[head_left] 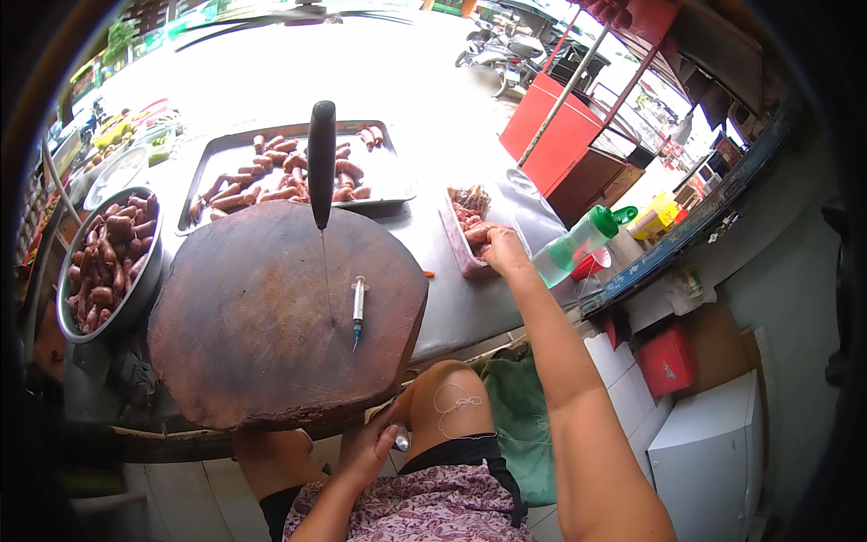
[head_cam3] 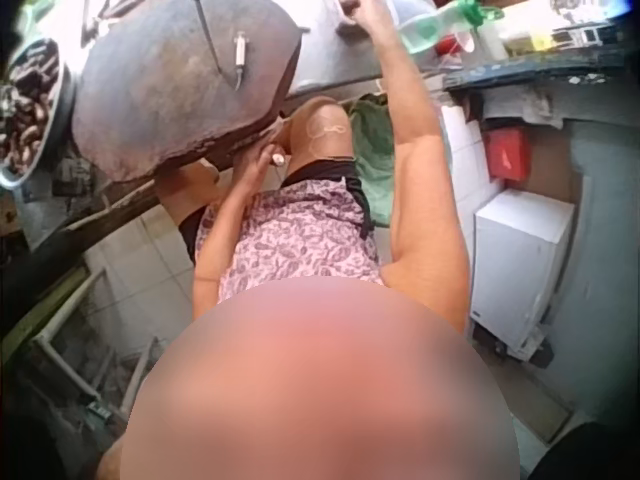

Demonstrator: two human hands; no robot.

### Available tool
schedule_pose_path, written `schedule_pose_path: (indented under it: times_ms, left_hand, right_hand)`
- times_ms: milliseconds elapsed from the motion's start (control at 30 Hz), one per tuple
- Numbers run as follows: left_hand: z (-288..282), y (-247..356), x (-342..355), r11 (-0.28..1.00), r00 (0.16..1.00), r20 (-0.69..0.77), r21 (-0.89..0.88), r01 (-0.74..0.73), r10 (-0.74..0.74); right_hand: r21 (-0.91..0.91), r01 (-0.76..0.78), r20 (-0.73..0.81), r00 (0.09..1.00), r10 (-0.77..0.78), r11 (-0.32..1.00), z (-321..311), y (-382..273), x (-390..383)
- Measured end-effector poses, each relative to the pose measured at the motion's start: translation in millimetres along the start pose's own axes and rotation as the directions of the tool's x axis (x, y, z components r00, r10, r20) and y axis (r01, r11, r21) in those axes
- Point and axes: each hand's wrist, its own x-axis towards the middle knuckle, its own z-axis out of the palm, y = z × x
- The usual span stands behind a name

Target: The person prepares sausage casings and fills them with ground meat using a syringe-like tool. They tie off the ends of the filled casings with string and place the finished sausages on a tray.

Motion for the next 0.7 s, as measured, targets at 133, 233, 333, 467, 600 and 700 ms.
schedule_pose_path:
  times_ms: [133, 233, 333, 467, 600, 700]
  left_hand:
    - [-3, -2, -1, 1.000, 1.000, -0.010, 0.009, 0.029, -0.029]
    - [-3, -5, -2, 1.000, 0.999, -0.030, 0.013, -0.011, 0.012]
    - [0, -11, -1, 1.000, 1.000, -0.015, 0.016, -0.011, 0.011]
    - [6, -19, 0, 0.995, 0.995, -0.060, 0.070, -0.077, 0.081]
    - [11, -21, 0, 0.990, 0.985, -0.098, 0.025, -0.137, 0.139]
    - [12, -20, 0, 0.985, 0.999, -0.046, -0.168, -0.035, 0.028]
  right_hand:
    - [0.289, -0.275, 0.238, 0.948, 0.210, 0.917, -10, 0, 8]
    - [0.253, -0.496, 0.323, 0.853, 0.411, 0.831, -26, 16, 9]
    - [0.749, -0.533, 0.375, 0.830, 0.412, 0.392, -35, 37, -1]
    - [0.910, -0.406, 0.394, 0.788, 0.473, -0.080, -30, 51, -13]
    - [0.915, -0.308, 0.402, 0.747, 0.530, -0.260, -35, 46, -18]
    - [0.933, -0.309, 0.357, 0.849, 0.390, -0.182, -55, 18, -36]
